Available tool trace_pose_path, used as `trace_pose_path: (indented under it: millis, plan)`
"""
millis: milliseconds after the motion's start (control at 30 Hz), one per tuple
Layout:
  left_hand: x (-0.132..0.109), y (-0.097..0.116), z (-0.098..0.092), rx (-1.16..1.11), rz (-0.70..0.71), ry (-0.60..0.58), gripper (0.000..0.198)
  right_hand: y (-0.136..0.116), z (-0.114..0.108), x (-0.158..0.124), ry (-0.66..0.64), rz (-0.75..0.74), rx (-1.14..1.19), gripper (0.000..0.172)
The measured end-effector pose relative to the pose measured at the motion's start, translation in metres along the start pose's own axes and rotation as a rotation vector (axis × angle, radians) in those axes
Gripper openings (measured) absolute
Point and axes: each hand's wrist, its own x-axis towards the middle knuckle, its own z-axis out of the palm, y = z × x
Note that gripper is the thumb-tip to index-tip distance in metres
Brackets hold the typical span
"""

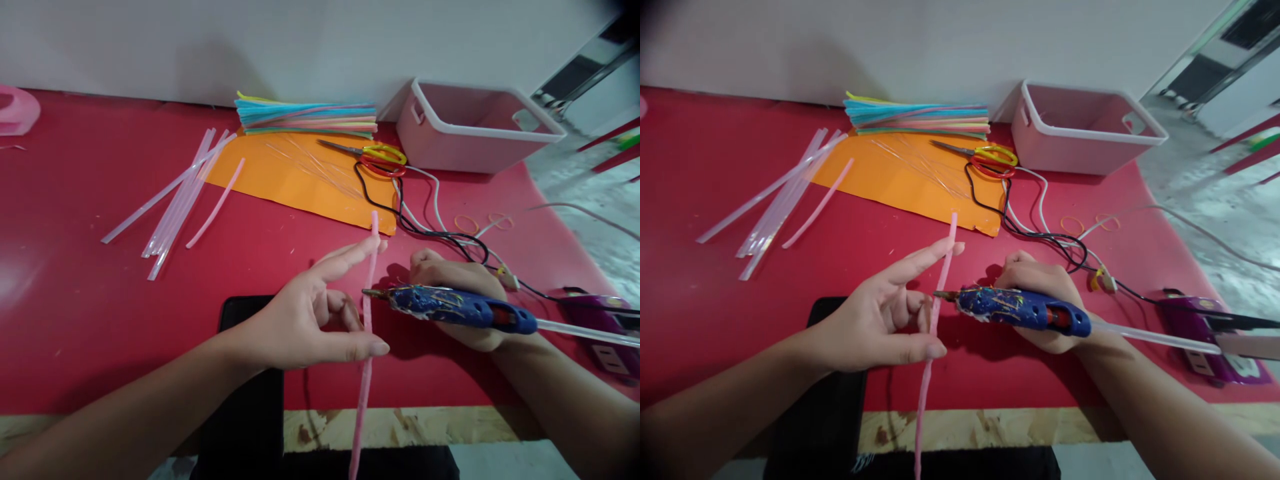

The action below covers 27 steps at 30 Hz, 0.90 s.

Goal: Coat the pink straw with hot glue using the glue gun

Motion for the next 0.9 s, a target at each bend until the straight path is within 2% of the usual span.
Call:
trace_pose_path:
  millis: [167,400,633,900]
  plan:
    - [0.0001,-0.0001,-0.0015,-0.006,0.0,-0.015,0.11,0.0003,-0.0015,0.0003,-0.003,-0.015,-0.006,0.002]
    - [0.0011,-0.0003,0.0,0.0,0.009,-0.015,0.11,-0.0002,0.0007,0.002,-0.008,-0.032,-0.021,0.009]
    - [0.0007,0.0013,0.0001,-0.002,-0.002,-0.014,0.112,0.0012,-0.004,0.0,-0.009,-0.028,-0.028,0.003]
    - [0.0012,0.0002,0.0017,-0.008,0.013,-0.005,0.109,0.0015,-0.0013,0.0006,-0.012,-0.003,-0.034,0.004]
